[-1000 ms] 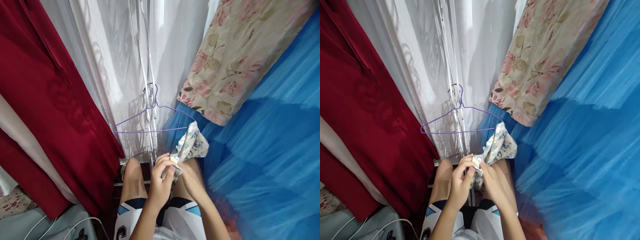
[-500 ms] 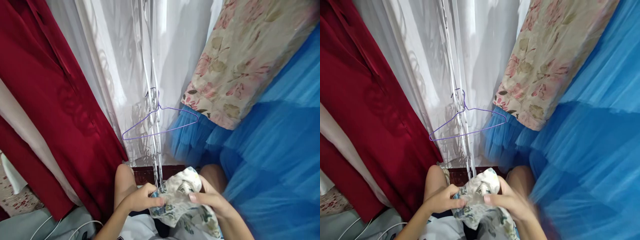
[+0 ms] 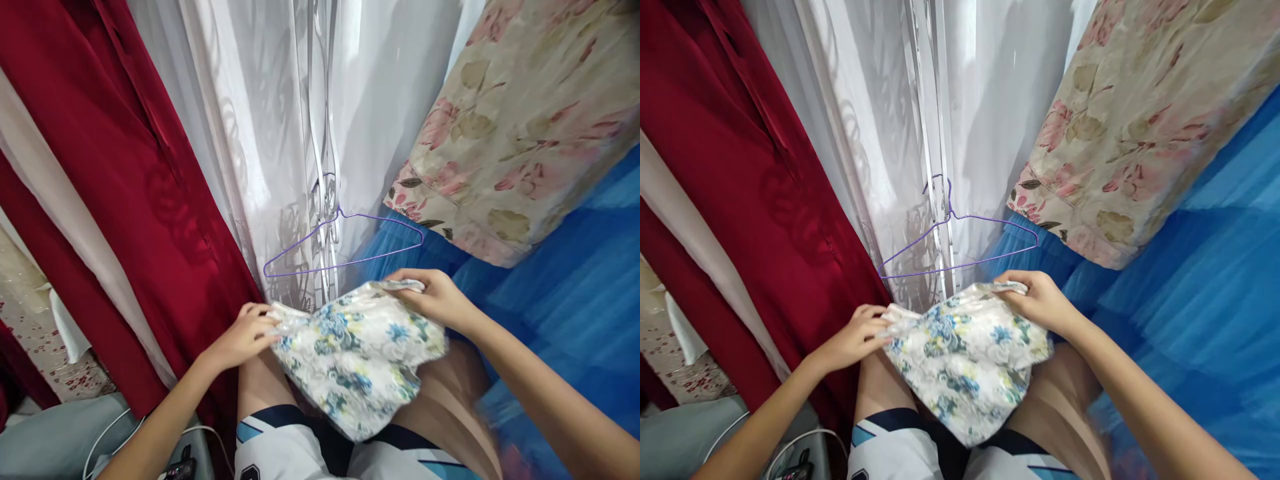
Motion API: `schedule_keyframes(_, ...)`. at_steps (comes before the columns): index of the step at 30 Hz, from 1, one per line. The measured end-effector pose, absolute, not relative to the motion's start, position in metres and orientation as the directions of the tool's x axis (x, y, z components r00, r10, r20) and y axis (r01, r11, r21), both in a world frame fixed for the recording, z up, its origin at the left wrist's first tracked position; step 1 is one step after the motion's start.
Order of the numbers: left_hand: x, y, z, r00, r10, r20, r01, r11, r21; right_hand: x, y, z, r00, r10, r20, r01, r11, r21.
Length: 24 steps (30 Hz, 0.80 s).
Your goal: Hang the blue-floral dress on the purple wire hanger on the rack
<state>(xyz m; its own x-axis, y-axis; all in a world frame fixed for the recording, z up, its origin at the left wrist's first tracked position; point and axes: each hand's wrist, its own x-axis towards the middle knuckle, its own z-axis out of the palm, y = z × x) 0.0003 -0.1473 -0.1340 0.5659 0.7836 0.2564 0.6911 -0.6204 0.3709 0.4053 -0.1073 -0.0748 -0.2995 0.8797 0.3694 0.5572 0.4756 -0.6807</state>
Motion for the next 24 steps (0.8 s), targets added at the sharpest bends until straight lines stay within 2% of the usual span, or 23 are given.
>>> schedule_keyframes(3, -0.020, -0.118, -0.107, 0.426, 0.814, 0.395, 0.808, -0.539, 0.238, 0.393, -0.065, -0.082, -0.242, 0.833, 0.497, 0.640, 0.522, -0.563)
schedule_keyframes(5, -0.027, -0.102, -0.094, 0.328, 0.805, 0.495, 0.861, -0.471, 0.195, 0.382, -0.048, -0.088, -0.254, 0.821, 0.512, 0.712, 0.517, -0.475)
schedule_keyframes(7, -0.029, -0.092, -0.084, 0.250, 0.778, 0.576, 0.886, -0.424, 0.188, 0.372, -0.042, -0.090, -0.276, 0.832, 0.481, 0.763, 0.494, -0.417)
schedule_keyframes(10, -0.024, -0.091, -0.072, 0.150, 0.737, 0.659, 0.883, -0.400, 0.247, 0.361, -0.048, -0.091, -0.257, 0.848, 0.464, 0.804, 0.454, -0.385)
schedule_keyframes(13, -0.014, -0.095, -0.057, 0.061, 0.692, 0.719, 0.860, -0.402, 0.314, 0.355, -0.059, -0.092, -0.201, 0.849, 0.489, 0.816, 0.421, -0.395)
schedule_keyframes(16, 0.003, -0.095, -0.041, 0.061, 0.643, 0.764, 0.814, -0.474, 0.334, 0.348, -0.066, -0.095, -0.194, 0.846, 0.497, 0.802, 0.428, -0.417)
schedule_keyframes(22, 0.065, -0.081, -0.024, 0.200, 0.613, 0.764, 0.788, -0.564, 0.246, 0.335, -0.082, -0.104, -0.221, 0.840, 0.496, 0.710, 0.487, -0.509)
schedule_keyframes(24, 0.076, -0.077, -0.027, 0.215, 0.609, 0.764, 0.792, -0.566, 0.229, 0.343, -0.091, -0.104, -0.216, 0.809, 0.546, 0.637, 0.541, -0.550)
